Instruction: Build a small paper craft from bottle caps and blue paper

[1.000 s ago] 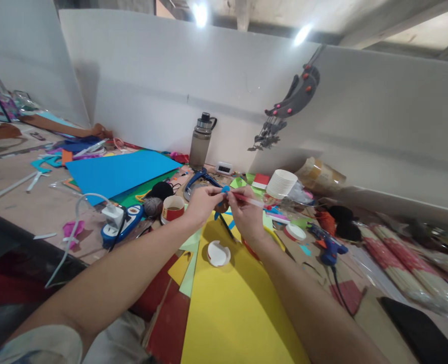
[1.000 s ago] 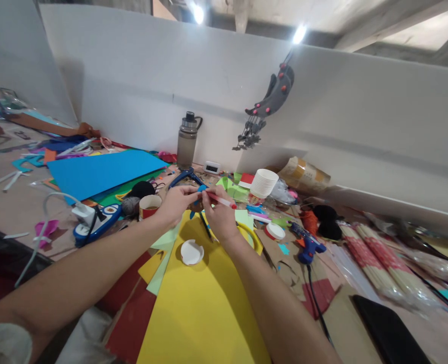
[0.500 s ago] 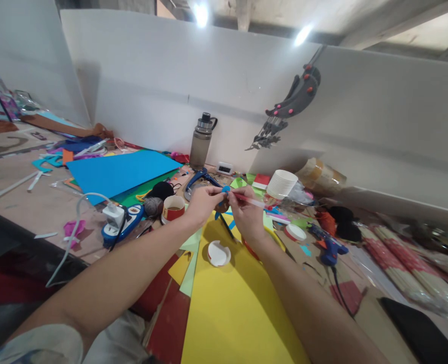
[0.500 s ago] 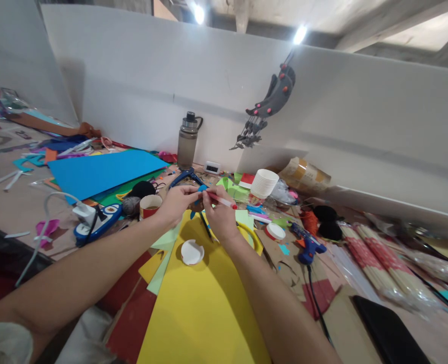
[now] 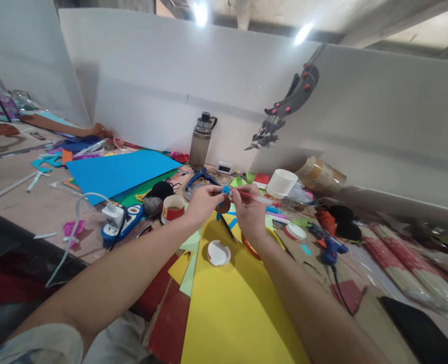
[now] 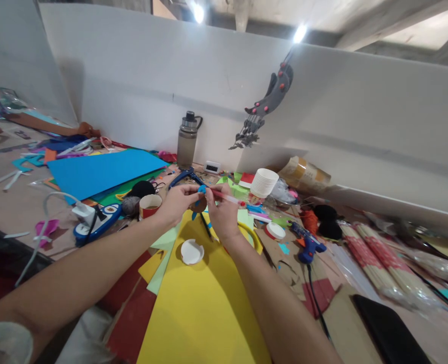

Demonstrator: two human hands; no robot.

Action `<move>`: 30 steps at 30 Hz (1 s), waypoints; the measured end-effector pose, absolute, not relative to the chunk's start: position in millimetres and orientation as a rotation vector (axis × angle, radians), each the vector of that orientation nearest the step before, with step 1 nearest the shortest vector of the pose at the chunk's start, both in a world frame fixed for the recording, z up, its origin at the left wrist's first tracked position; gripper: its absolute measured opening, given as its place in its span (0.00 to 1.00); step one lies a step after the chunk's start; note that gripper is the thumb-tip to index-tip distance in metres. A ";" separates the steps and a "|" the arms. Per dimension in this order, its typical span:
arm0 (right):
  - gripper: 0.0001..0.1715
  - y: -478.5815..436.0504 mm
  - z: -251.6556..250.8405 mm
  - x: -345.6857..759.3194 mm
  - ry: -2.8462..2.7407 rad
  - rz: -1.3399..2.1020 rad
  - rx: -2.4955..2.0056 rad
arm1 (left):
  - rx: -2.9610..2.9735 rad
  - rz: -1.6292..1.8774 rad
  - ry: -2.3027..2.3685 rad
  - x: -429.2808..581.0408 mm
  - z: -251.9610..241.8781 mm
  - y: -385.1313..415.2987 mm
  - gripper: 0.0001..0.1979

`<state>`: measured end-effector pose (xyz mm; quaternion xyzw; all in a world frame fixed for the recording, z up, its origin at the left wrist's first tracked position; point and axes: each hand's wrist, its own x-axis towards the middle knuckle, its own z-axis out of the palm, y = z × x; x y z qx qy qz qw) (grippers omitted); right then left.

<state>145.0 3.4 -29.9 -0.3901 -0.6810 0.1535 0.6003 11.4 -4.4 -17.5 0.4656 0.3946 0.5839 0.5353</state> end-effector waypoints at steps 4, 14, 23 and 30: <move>0.09 -2.8 -24.5 143.3 -1.608 0.292 -0.916 | 1.139 1.377 0.928 11.5 -20.0 -3.0 0.17; 0.08 -4.9 -22.5 142.9 -1.637 0.281 -0.901 | 1.136 1.365 0.977 11.8 -15.0 -6.3 0.13; 0.07 -4.6 -22.6 142.9 -1.656 0.265 -0.902 | 1.134 1.365 0.962 11.6 -15.7 -5.6 0.12; 0.07 -3.3 -23.6 142.6 -1.651 0.276 -0.887 | 1.125 1.367 0.990 12.2 -16.7 -6.4 0.10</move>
